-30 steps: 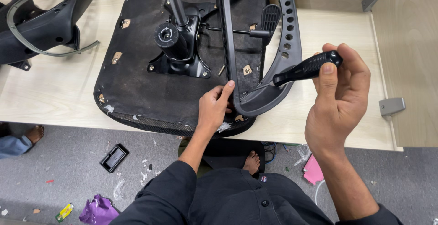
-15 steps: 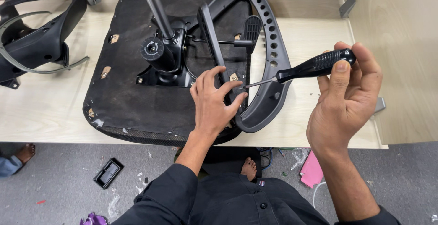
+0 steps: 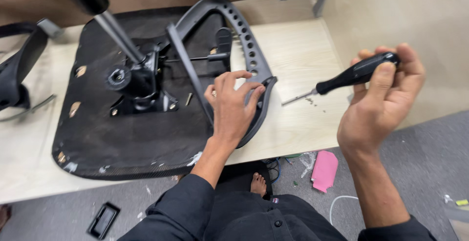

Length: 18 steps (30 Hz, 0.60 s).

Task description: The person uses a screwdriver to attach a curved plastic frame to the underside of an office chair base, then secures the chair's central column to the base. The person aligns the frame, drives screws into the base, and tightens the central column nut.

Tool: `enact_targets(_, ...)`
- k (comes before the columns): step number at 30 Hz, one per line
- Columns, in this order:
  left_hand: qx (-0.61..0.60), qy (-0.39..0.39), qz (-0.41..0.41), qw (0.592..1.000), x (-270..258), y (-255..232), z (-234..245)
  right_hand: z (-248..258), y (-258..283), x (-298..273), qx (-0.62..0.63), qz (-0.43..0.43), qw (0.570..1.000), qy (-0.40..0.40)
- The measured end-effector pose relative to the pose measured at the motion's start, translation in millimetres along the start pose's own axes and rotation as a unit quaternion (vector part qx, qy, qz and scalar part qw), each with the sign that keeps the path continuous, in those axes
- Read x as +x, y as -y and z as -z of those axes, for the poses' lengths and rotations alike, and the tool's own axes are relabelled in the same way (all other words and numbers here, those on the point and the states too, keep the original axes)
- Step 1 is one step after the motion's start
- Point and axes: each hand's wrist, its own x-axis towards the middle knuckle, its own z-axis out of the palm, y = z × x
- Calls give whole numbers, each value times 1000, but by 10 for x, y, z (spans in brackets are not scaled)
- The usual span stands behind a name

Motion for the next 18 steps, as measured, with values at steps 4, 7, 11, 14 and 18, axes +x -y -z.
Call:
enact_targets(4,-109,46,-1,993,108,-312,-371,158,-181,20,-86,-8,996,38)
enact_targets(7,-181,98,24,978,149,-502,-653,216,-257,20,-351,-78,929,91)
enact_targets(11,-232,157,58,958,153,-547,-963,322,-285,-12,-410,-12,895,177)
enact_targets(14,-239,191,75,949,106,-486,-1116,422,-322,-34,-427,-104,884,161)
enact_targets(18,-248,224,92,938,103,-371,-1221,456,-446,-37,-426,-112,877,192)
